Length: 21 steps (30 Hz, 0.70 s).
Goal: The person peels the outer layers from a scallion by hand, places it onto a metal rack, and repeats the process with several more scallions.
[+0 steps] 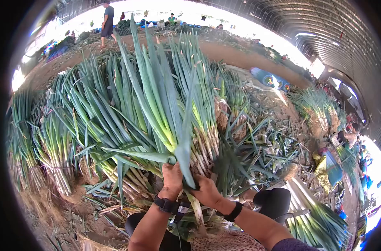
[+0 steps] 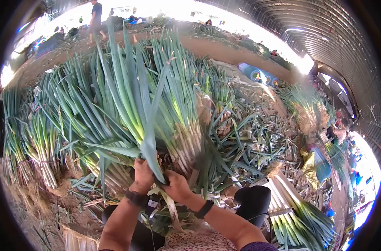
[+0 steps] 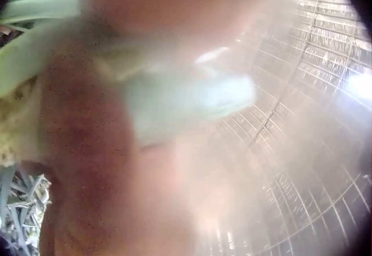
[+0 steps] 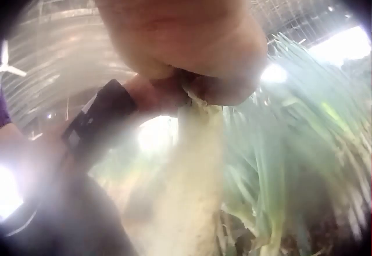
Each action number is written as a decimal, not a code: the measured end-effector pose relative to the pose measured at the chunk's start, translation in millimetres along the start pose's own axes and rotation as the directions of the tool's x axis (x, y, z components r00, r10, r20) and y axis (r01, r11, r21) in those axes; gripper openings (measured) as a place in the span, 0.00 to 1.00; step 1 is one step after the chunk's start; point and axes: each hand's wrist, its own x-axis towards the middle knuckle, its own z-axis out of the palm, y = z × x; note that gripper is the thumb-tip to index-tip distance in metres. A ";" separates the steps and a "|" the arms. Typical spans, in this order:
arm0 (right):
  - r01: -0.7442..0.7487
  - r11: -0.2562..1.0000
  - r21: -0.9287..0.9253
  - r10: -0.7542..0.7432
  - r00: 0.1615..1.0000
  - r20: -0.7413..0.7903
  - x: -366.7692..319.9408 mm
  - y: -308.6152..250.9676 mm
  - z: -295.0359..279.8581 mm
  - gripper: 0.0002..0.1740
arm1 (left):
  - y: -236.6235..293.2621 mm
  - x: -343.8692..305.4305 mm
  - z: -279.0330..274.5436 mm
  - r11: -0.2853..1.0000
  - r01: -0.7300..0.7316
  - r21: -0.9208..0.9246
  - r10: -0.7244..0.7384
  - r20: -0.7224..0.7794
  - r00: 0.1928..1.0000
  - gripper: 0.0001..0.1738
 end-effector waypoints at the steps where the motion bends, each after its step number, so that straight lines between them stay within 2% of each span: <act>1: -0.025 0.995 0.092 0.029 0.999 -0.041 -5.8 2.3 -1.3 0.17 | -1.0 1.0 0.8 0.998 -0.046 0.053 0.049 -0.053 0.997 0.08; 3: -0.309 0.950 0.045 0.311 0.949 -0.044 -28.5 22.7 -7.0 0.16 | -4.3 8.8 -5.7 0.991 -0.080 0.105 0.100 -0.202 0.974 0.06; 4: -0.447 0.894 0.020 0.448 0.893 -0.052 -43.6 36.3 -9.9 0.15 | 17.3 6.9 -7.2 0.997 0.064 0.046 -0.048 -0.283 0.958 0.12; 6: -0.606 0.795 0.028 0.606 0.795 0.023 -70.0 66.2 -18.0 0.15 | 36.6 12.6 -14.9 1.000 0.019 -0.004 -0.019 -0.223 0.975 0.12; 7: -0.638 0.755 0.151 0.649 0.760 -0.036 -96.0 138.6 -7.7 0.14 | 44.2 13.0 -18.4 0.995 0.098 0.010 -0.094 -0.218 0.971 0.11; 8: -0.649 0.710 0.273 0.691 0.717 -0.091 -113.7 201.0 -0.3 0.13 | 40.8 10.4 -20.0 0.996 0.084 0.019 -0.078 -0.207 0.975 0.12; 10: -0.527 0.779 0.339 0.583 0.808 -0.084 -97.0 174.4 -16.2 0.21 | 36.1 11.6 -22.2 0.999 0.036 0.029 -0.030 -0.184 0.982 0.14; 11: -0.358 0.771 0.526 0.497 0.855 -0.146 -84.6 162.6 -4.5 0.29 | 36.6 10.3 -17.2 0.994 0.111 0.020 -0.101 -0.266 0.959 0.19; 12: -0.105 0.992 0.070 0.120 0.955 -0.273 -75.7 149.9 8.3 0.30 | 30.5 4.6 -15.7 0.989 0.124 0.082 -0.099 -0.258 0.961 0.20; 14: 0.106 0.986 -0.130 -0.135 0.961 -0.241 -36.3 83.5 26.2 0.32 | 22.4 7.7 -7.3 0.974 0.110 0.198 -0.064 -0.224 0.972 0.23; 15: 0.008 0.986 0.165 0.031 0.973 -0.228 -23.6 36.1 28.2 0.32 | 12.1 4.3 -3.4 0.996 0.047 0.071 -0.037 -0.133 0.990 0.22; 16: -0.086 0.983 0.163 0.117 0.975 -0.187 -12.0 32.4 31.7 0.31 | 38.3 -8.2 7.7 0.959 0.159 0.236 -0.161 -0.011 0.987 0.28; 17: -0.180 0.971 0.157 0.203 0.969 -0.140 -2.1 31.7 36.7 0.30 | 23.0 -4.8 2.9 0.891 -0.126 0.435 0.096 0.089 0.991 0.33; 18: -0.272 0.951 0.145 0.287 0.953 -0.093 5.2 34.7 41.9 0.29 | 8.3 -0.8 -4.5 0.712 -0.392 0.583 0.316 0.233 0.920 0.39; 19: -0.283 0.878 0.386 0.324 0.945 -0.045 5.1 45.8 47.7 0.23 | 39.9 -6.4 -3.3 0.702 -0.236 0.672 0.082 0.254 0.964 0.43; 20: -0.278 0.801 0.530 0.315 0.949 0.021 1.7 58.4 50.2 0.20 | 31.7 3.7 -14.7 0.847 -0.254 0.468 0.114 0.307 0.945 0.40; 21: -0.280 0.698 0.659 0.300 0.950 0.085 -1.2 63.3 48.4 0.18 | 48.2 4.3 -14.7 0.918 -0.193 0.346 0.094 0.283 0.954 0.38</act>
